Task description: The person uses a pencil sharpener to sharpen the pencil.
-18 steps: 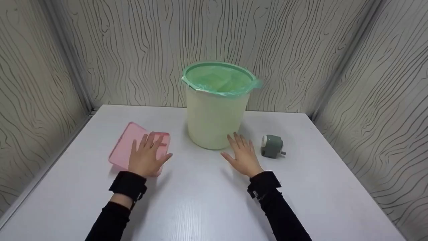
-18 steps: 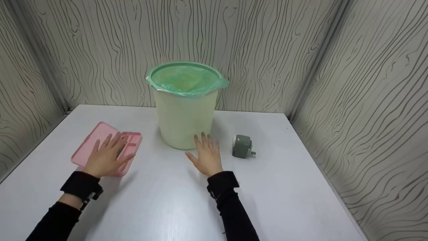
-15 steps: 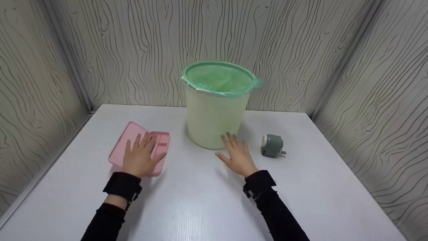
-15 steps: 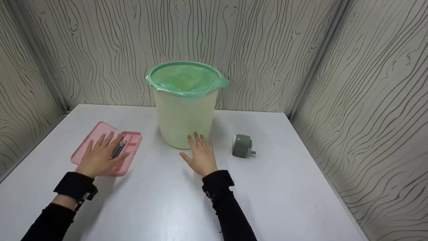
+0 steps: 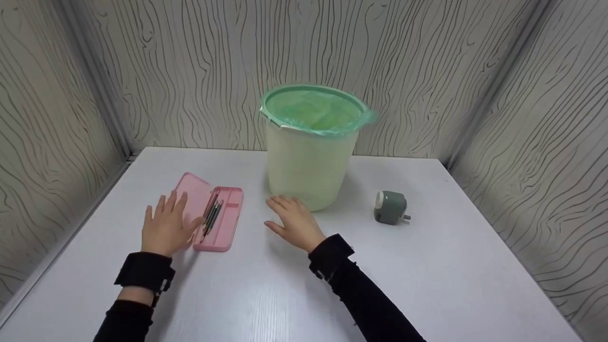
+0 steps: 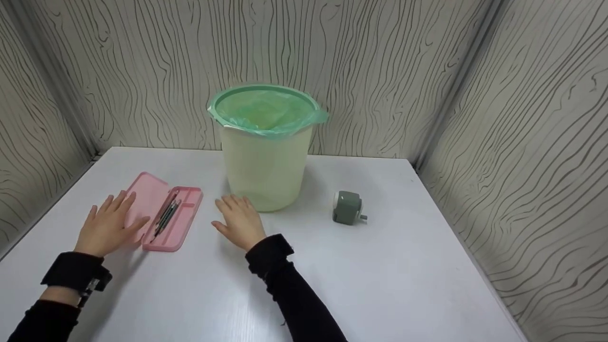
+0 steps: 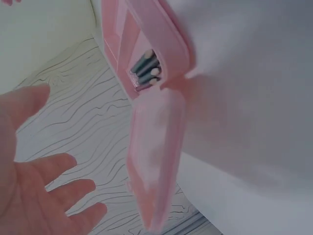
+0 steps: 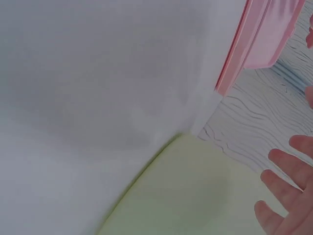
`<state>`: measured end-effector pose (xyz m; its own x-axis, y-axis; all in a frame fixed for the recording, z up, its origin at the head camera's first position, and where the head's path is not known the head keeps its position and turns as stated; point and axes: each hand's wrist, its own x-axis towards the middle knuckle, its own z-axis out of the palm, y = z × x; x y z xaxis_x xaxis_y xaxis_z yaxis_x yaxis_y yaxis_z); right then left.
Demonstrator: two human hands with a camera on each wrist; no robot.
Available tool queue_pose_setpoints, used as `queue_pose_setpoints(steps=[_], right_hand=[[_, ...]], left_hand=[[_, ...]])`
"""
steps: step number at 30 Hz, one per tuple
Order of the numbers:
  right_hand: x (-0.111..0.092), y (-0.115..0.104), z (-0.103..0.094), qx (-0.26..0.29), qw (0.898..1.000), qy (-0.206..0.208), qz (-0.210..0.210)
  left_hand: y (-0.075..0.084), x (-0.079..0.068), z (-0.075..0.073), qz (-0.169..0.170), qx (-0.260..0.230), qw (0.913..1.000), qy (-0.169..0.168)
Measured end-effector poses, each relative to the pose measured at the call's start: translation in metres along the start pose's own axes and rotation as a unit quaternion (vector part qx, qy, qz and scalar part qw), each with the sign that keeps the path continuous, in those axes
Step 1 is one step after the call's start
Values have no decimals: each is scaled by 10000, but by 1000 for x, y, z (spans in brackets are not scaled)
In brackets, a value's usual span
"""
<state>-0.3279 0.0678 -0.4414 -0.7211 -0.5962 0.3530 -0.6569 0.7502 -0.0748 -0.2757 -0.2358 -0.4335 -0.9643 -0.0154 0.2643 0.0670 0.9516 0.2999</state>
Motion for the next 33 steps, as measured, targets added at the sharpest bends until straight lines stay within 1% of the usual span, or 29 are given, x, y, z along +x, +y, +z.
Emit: queue_pose_setpoints(steps=[4, 6, 10, 14, 18, 20, 23, 25, 27, 29, 33], right_hand=[[17, -16, 10, -106, 9987, 5, -499], [25, -23, 15, -141, 9975, -36, -684], [41, -37, 22, -309, 9949, -266, -920], [56, -52, 31, -725, 9895, -447, -1172], [71, -68, 39, -1288, 9798, -545, -1429], [77, -76, 44, -1626, 9719, -553, -1607], [85, -86, 51, -2015, 9600, -627, -1843], [89, -91, 56, -2093, 9570, -720, -1875], [92, -94, 61, -2081, 9570, -811, -1852], [94, -95, 65, -2083, 9573, -822, -1826], [97, -96, 74, -2214, 9546, -764, -1840]], left_hand=[[-10, -2, -3, -50, 55, 9998, 158], [-14, -3, -4, -126, -32, 9998, 153], [-19, -3, -7, -294, -233, 9993, 19], [-24, -5, -9, -384, -360, 9985, -131], [-27, -6, -10, -426, -425, 9976, -341], [-29, -5, -10, -420, -445, 9974, -393], [-31, -4, -10, -406, -480, 9973, -385], [-33, -3, -9, -373, -505, 9974, -348], [-34, -2, -9, -329, -515, 9977, -296], [-35, -2, -8, -294, -531, 9979, -240], [-36, -2, -8, -280, -517, 9980, -218]])
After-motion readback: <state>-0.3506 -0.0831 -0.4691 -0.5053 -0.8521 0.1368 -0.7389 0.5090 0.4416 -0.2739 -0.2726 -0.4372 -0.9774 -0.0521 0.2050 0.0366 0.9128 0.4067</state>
